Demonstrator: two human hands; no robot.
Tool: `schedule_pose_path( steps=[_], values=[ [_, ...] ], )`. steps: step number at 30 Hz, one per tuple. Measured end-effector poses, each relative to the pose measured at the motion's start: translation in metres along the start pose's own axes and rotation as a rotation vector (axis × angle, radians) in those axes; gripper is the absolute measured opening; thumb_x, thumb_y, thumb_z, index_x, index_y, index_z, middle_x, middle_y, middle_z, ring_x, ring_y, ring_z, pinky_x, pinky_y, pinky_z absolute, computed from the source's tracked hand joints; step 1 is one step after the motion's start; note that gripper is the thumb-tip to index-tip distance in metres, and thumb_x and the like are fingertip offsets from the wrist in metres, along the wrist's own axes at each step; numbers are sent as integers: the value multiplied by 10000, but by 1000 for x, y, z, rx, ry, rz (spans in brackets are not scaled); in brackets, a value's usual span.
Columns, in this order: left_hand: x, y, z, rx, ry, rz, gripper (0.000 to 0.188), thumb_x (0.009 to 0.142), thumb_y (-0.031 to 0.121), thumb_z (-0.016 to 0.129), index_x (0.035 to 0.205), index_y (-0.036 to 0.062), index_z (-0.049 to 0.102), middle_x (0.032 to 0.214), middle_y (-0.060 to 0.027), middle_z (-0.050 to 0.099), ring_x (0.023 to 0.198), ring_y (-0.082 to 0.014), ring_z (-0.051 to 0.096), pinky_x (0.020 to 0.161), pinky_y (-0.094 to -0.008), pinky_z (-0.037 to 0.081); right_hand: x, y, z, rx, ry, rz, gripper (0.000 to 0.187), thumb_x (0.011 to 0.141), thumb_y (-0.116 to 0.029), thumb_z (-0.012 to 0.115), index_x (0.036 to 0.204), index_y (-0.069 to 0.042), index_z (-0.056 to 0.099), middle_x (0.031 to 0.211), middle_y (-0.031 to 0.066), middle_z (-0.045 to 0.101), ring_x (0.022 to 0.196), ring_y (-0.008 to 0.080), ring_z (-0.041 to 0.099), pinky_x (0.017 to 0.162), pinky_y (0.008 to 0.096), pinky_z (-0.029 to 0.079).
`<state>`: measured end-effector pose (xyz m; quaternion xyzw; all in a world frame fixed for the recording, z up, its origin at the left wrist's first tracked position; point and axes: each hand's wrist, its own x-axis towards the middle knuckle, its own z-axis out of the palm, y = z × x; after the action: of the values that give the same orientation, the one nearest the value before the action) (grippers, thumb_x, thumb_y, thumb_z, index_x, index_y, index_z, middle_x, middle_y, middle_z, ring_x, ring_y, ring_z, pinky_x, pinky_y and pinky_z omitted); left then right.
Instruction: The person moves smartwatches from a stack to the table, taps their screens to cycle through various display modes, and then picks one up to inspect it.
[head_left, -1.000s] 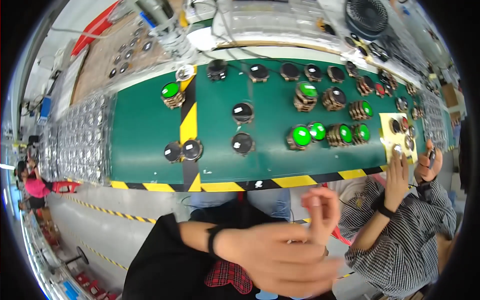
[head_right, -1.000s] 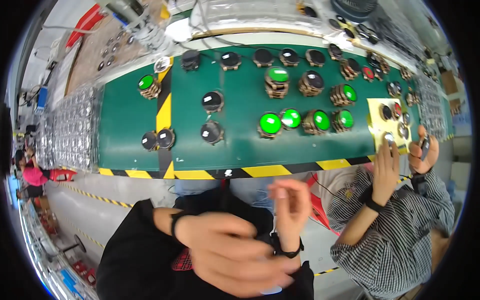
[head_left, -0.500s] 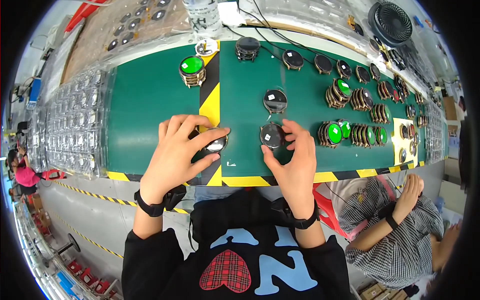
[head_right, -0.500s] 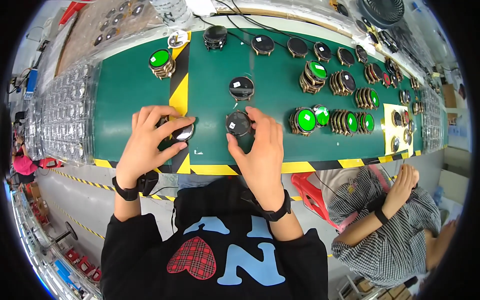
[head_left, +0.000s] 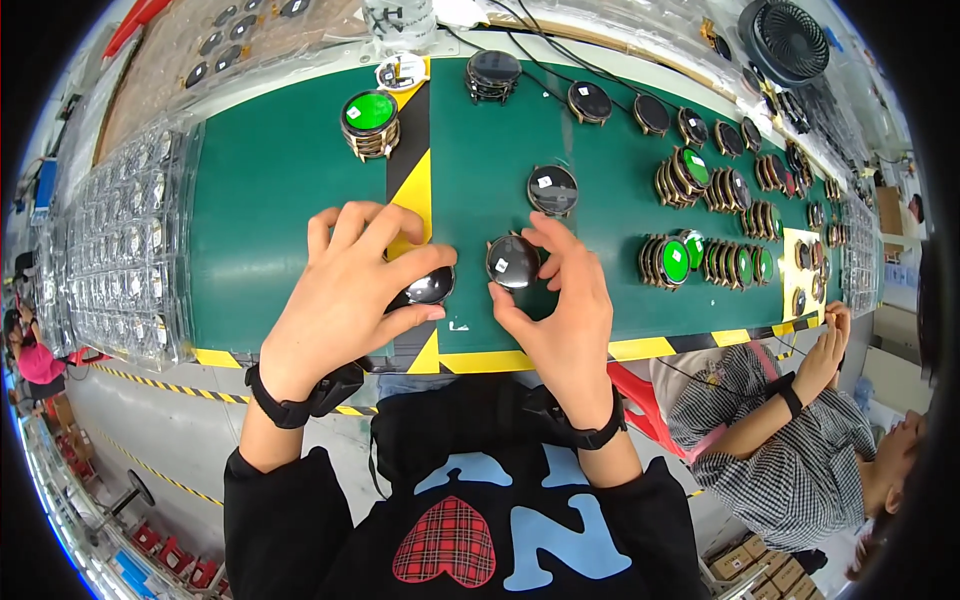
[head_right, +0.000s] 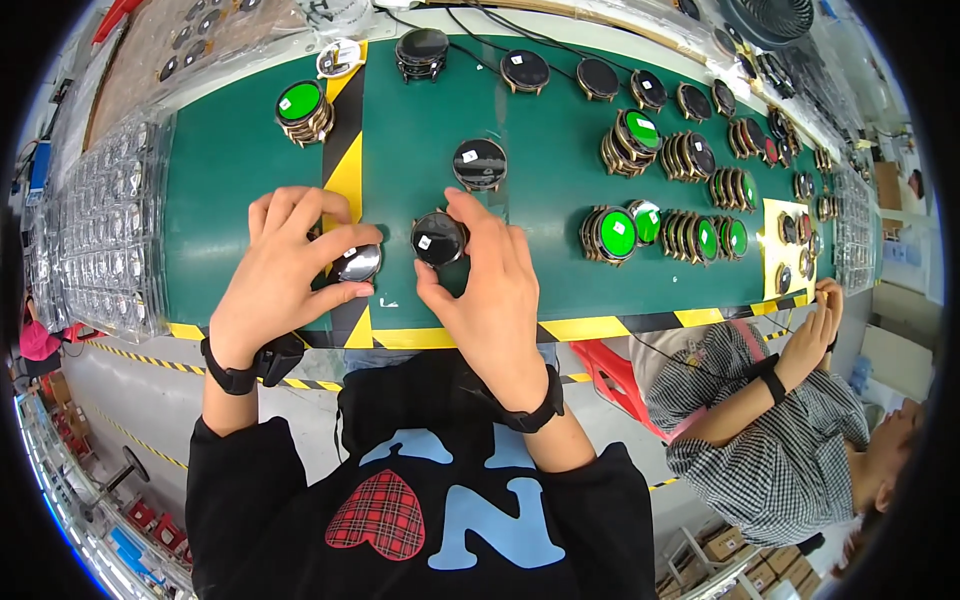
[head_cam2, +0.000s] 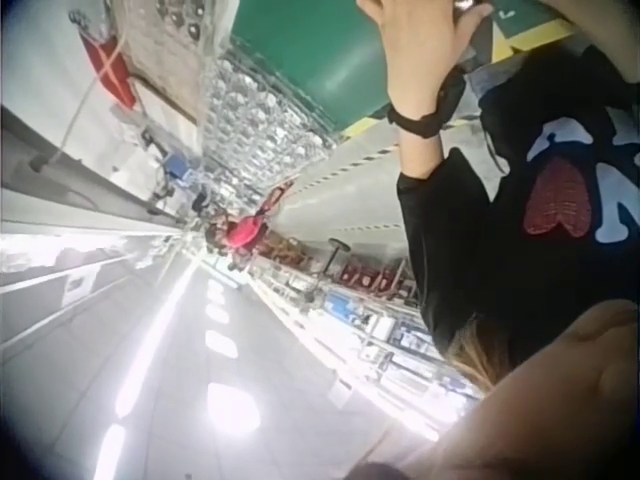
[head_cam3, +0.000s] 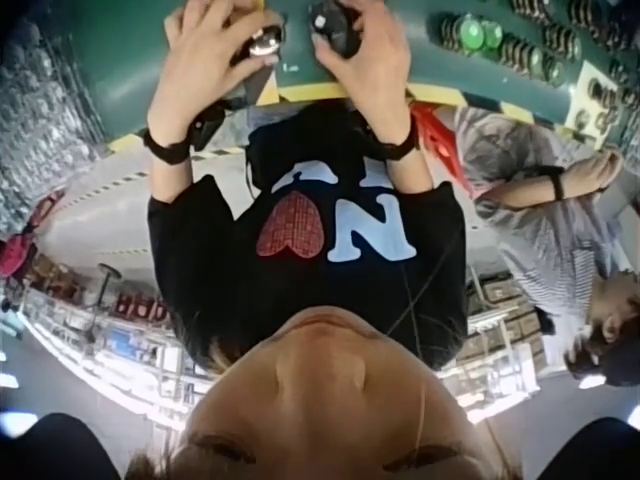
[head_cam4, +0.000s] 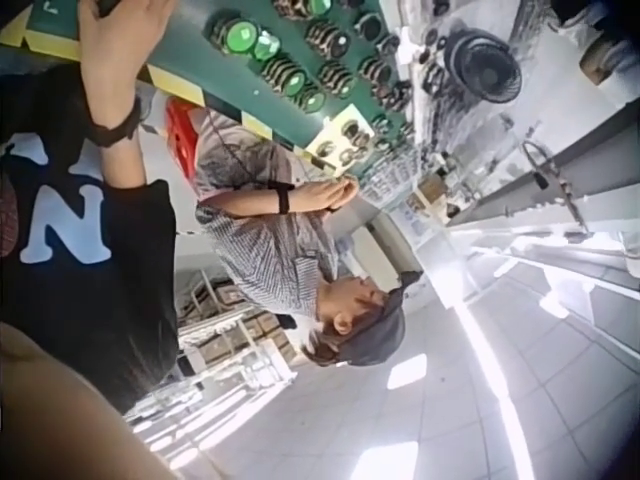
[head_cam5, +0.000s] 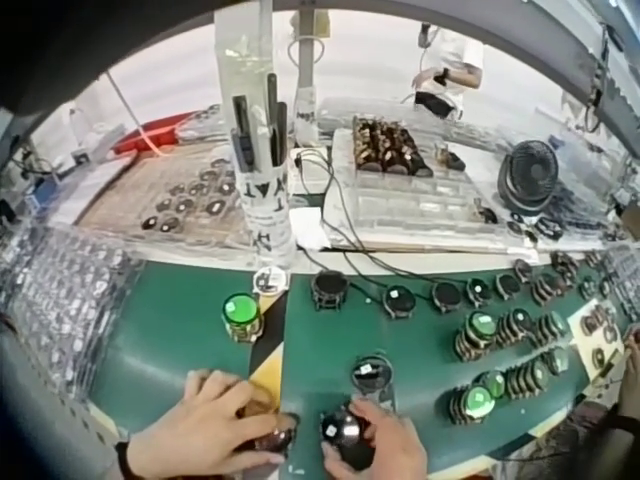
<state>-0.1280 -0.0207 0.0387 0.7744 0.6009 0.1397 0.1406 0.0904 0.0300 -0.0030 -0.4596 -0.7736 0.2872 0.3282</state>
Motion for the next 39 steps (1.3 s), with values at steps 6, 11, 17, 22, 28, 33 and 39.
schedule_pose_path(
  steps=[6,11,17,22,28,33,39],
  values=[
    [2,-3,2,18,-6,28,481,713,350,832,1144,200,677,1157,-9,564,1167,-278,488,1023,-483,332,-3,-1,2,-30,19,18,720,681,-26,863,1336,-75,568,1125,57,682,817,189,565,753,312,502],
    [1,-2,0,1,-12,7,565,688,348,842,1207,199,674,1175,-20,566,1165,-288,489,1026,-473,334,-4,-3,0,-7,37,2,717,686,-64,888,1328,-66,569,1191,83,651,841,200,578,756,313,504],
    [-18,0,-12,-106,99,-224,651,662,186,874,1278,210,665,1181,-21,572,1150,-284,510,963,-449,424,28,-6,-23,-152,155,-48,661,758,-134,867,1338,-47,563,1288,117,595,922,233,604,802,343,516],
    [-37,-15,-9,-287,84,-256,637,654,137,871,1256,112,664,1173,-65,566,1056,-307,531,917,-403,459,56,18,-17,-372,18,-39,631,793,-146,839,1345,-34,555,1237,115,622,960,239,608,832,364,519],
    [-34,-18,-5,-346,52,-202,546,655,71,859,1170,100,680,1121,-80,563,993,-304,553,879,-410,477,49,11,-22,-233,-43,33,635,771,-91,846,1337,-30,564,1142,113,674,957,232,631,859,362,523],
    [-28,-16,-9,-329,33,-194,507,655,46,854,1128,100,681,1093,-83,554,996,-304,554,865,-413,482,23,9,-25,-255,29,29,663,741,-60,863,1335,-30,570,1140,123,686,945,227,649,864,345,528],
    [-22,-22,-13,-273,-22,-128,537,684,59,845,1187,125,668,1121,-66,565,995,-296,565,836,-405,519,0,5,-22,-216,82,99,691,730,-53,872,1348,-30,564,1143,125,685,952,235,647,868,337,523]
  ],
)
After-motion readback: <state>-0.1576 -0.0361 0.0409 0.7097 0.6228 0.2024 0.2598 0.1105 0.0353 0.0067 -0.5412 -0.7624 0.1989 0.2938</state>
